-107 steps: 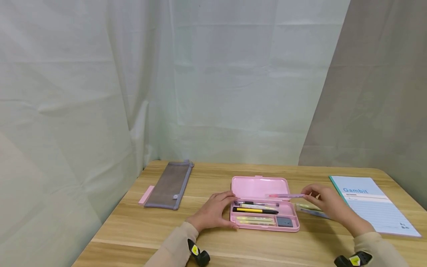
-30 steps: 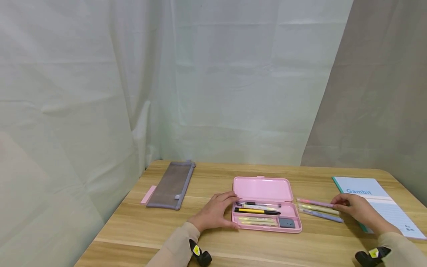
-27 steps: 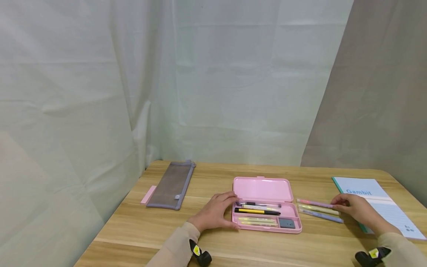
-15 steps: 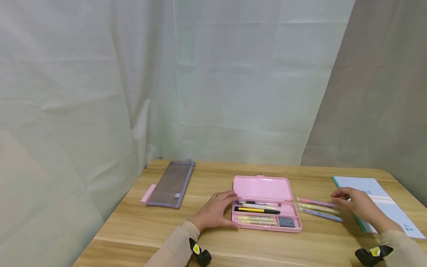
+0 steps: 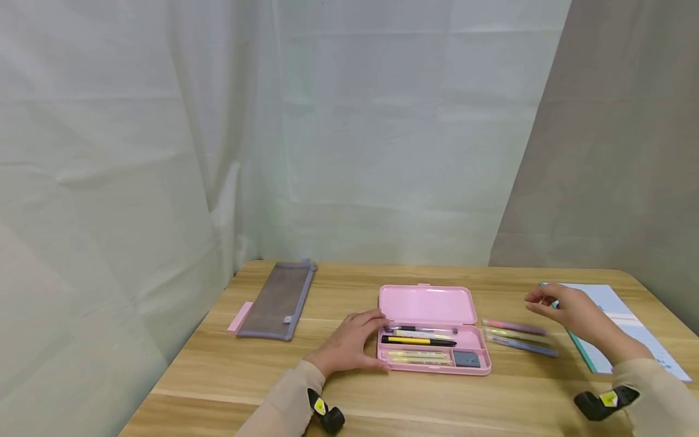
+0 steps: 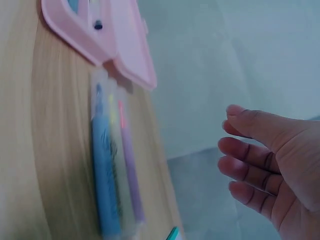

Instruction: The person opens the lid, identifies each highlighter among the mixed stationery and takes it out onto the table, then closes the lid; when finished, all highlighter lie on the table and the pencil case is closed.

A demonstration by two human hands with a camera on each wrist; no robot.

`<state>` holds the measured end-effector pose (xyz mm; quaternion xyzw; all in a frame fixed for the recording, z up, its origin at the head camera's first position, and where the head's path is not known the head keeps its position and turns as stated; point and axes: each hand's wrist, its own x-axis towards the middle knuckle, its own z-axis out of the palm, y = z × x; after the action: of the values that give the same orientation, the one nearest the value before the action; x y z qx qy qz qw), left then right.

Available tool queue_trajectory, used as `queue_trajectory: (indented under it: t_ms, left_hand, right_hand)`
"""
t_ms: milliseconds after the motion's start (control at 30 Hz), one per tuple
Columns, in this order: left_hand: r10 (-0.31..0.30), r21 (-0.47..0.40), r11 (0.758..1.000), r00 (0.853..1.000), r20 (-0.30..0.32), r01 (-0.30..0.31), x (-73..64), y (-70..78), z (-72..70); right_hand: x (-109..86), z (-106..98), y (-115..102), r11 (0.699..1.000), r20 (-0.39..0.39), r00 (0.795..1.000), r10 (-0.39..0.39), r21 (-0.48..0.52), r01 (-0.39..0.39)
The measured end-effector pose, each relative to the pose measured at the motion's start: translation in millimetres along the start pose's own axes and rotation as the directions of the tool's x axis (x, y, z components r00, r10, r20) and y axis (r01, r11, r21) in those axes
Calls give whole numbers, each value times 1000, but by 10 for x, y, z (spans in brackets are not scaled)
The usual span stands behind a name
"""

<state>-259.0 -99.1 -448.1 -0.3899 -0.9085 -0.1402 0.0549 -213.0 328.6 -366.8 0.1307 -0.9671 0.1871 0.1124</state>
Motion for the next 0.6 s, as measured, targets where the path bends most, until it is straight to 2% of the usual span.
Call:
queue_trajectory:
  t_ms: [333,600]
  left_hand:
    - [1,-13,1000,1000,-2,-1,-4,0,1]
    - [6,-14,1000,1000,-5,-6,-6,3,-5]
  right_hand:
    - [97,-24,-310,997,16,998,-59,45,58]
    - [153,161,-503,983,26,988,-149,111,146]
